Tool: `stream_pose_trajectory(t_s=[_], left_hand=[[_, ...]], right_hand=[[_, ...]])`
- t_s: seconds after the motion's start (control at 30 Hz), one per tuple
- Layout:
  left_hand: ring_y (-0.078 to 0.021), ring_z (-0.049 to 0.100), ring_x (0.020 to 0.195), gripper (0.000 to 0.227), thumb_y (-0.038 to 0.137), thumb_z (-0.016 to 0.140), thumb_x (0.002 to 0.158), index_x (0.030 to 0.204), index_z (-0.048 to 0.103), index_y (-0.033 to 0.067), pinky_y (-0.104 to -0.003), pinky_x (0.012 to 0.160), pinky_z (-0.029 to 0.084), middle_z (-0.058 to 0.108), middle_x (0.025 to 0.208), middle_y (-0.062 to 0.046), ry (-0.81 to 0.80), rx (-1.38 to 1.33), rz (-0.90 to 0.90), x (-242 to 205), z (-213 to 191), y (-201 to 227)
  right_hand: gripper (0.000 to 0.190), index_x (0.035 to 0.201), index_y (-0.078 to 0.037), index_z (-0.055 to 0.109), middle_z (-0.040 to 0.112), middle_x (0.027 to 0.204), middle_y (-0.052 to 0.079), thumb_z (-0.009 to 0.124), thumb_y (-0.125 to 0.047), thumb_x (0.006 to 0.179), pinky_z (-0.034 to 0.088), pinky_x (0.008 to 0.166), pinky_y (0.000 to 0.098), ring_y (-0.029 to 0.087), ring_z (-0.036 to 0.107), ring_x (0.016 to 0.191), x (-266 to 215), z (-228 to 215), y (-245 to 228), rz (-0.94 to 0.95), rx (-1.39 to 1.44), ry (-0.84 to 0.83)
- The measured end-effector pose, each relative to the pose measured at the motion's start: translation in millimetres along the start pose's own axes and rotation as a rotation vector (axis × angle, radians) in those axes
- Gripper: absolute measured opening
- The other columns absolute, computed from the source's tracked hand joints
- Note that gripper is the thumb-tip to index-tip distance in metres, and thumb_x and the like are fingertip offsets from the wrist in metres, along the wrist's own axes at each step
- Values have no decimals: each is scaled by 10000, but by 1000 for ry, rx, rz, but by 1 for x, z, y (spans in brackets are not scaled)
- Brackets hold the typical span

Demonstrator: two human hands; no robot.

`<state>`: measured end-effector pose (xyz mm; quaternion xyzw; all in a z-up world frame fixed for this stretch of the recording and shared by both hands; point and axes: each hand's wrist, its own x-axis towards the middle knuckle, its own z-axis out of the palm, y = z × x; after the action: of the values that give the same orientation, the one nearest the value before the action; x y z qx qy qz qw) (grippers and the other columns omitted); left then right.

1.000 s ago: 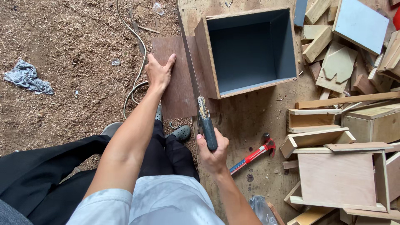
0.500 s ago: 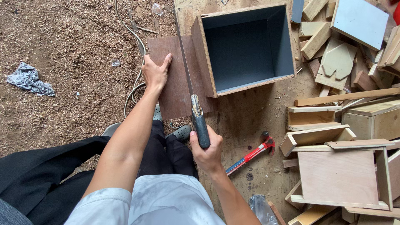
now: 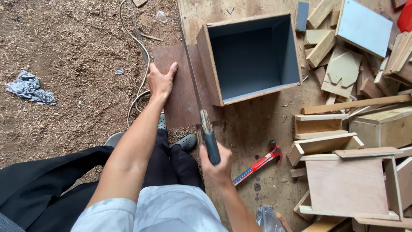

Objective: The person sands a rectangular wooden board with a hand saw, moving it back and forth along the surface. The board is held steady with the left hand while the right hand operates the saw. The work takes place on a cluttered workshop floor with wood scraps and tools nearby.

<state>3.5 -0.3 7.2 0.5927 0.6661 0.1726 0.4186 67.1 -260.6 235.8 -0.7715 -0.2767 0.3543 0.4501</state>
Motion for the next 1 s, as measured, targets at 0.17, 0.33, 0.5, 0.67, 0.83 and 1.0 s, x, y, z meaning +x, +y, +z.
stream_pose_trajectory(t_s=[0.17,0.33,0.5,0.67,0.83,1.0], left_hand=[[-225,671,629,702,616,791,871,1040,515,-7,-396,613,601,657,748,-108,38,8,103,-2,3,-6],[-233,666,631,723,636,777,858,1067,510,-3,-394,612,598,671,753,-140,0,40,23,0,0,-2],[-221,684,616,706,612,756,832,1097,498,10,-370,606,620,687,782,-136,-23,-71,16,0,-1,-1],[-224,686,658,713,604,802,843,1083,521,-5,-379,606,622,691,840,-158,28,-32,83,3,2,-3],[-219,684,640,709,612,779,850,1099,516,2,-371,614,622,689,808,-144,-1,-17,45,2,4,-5],[-257,674,646,699,616,770,844,1084,510,13,-401,604,611,687,794,-160,-25,26,-42,3,1,-3]], right_hand=[[195,762,-9,620,517,575,-7,670,-104,925,372,459,290,63,480,517,11,8,9,-57,25,33],[138,788,-13,638,507,545,-8,664,-92,898,371,435,296,67,479,481,11,10,9,7,-22,25],[195,740,-5,600,500,537,8,668,-81,906,369,439,308,76,468,488,-7,6,4,30,-11,48],[141,770,-9,619,554,570,-4,650,-68,894,400,455,293,63,516,498,7,17,-1,12,64,15],[150,755,-2,619,532,552,12,662,-83,874,405,454,303,69,501,505,-9,6,0,16,3,57],[230,727,12,575,487,575,13,685,-78,908,382,481,306,76,464,532,14,19,7,-2,18,65]])
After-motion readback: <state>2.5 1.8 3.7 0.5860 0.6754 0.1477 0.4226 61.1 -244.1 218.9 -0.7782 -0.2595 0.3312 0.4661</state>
